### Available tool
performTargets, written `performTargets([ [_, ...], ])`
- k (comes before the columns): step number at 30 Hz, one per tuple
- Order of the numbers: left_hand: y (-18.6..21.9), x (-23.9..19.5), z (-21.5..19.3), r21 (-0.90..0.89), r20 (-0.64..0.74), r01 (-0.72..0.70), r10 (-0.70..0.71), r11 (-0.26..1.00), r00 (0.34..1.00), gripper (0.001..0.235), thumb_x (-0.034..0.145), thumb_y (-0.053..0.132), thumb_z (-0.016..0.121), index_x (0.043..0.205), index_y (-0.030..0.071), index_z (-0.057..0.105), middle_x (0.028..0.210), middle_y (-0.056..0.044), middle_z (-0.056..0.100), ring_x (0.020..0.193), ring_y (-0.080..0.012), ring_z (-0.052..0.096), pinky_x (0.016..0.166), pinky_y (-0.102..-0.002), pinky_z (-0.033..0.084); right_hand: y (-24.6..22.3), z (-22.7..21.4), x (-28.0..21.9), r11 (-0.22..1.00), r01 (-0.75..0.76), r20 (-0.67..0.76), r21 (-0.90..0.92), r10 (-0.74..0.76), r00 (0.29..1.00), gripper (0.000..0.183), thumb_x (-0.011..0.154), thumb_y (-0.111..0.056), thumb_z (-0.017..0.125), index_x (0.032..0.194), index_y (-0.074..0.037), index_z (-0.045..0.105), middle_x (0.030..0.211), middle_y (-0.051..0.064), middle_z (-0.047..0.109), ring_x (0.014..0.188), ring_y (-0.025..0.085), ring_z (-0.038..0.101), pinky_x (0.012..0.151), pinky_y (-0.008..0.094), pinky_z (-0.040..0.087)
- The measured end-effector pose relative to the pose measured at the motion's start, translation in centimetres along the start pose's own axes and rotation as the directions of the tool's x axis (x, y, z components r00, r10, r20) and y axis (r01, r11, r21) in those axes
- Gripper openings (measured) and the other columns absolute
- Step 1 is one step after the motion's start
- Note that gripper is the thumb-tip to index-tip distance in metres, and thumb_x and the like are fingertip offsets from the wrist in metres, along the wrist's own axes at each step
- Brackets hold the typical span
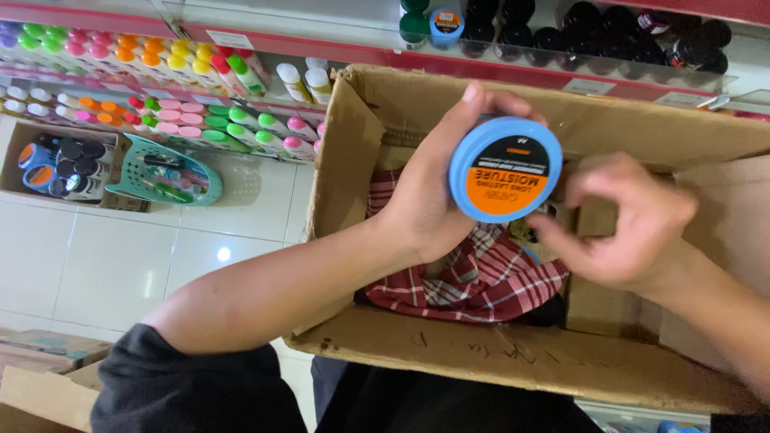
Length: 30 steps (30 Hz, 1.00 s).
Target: Cleaning hair product jars with a cloth and organizing them on the shelf from a box.
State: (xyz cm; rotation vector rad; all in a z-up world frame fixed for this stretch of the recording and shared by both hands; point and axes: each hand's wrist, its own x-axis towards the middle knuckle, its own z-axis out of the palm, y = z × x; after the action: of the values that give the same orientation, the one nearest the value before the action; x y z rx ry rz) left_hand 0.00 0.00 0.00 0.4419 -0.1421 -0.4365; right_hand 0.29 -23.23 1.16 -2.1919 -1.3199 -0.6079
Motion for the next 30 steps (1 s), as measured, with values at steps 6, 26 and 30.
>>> performTargets([
  [6, 0.4, -0.5, -0.3, -0.107, 0.072, -0.029, 0.037, 0.994, 0.997, 0.039, 0.118, 0.044, 0.048, 0.116, 0.007, 0.060, 0.121, -0.010, 0.065, 0.114, -0.0249, 0.066, 0.100, -0.041, 0.055, 1.5, 1.8, -1.1, 0.766, -0.558, 0.712, -0.320, 0.583, 0.391, 0.065, 0.084, -0.044, 0.071, 0.129, -0.003, 0.049, 0.097, 0.017, 0.072, 0.093, 0.031, 0.073, 0.080, 0.042, 0.059],
  [26, 0.5, -0.9, 1.1, 0.045, 0.021, 0.002, -0.003, 0.999, 1.000, 0.037, 0.119, 0.040, 0.045, 0.120, 0.004, 0.057, 0.113, -0.012, 0.064, 0.110, -0.0208, 0.065, 0.095, -0.039, 0.057, 6.7, -1.3, -3.9, -0.054, -0.936, 0.935, 0.348, -0.042, 0.351, 0.031, 0.103, -0.026, 0.053, 0.109, 0.001, 0.065, 0.095, 0.012, 0.075, 0.079, 0.018, 0.068, 0.065, 0.035, 0.055],
  [30, 0.0, -0.6, 1.7, 0.080, 0.146, -0.274, 0.260, 0.958, 0.954, 0.028, 0.123, 0.027, 0.047, 0.119, 0.002, 0.059, 0.114, -0.010, 0.065, 0.098, -0.0181, 0.067, 0.088, -0.032, 0.056, 5.1, -3.5, 0.2, -0.109, -0.662, 0.671, 0.742, 0.109, 0.734, 0.033, 0.108, -0.031, 0.050, 0.115, -0.001, 0.061, 0.112, 0.020, 0.072, 0.100, 0.027, 0.067, 0.082, 0.040, 0.054],
])
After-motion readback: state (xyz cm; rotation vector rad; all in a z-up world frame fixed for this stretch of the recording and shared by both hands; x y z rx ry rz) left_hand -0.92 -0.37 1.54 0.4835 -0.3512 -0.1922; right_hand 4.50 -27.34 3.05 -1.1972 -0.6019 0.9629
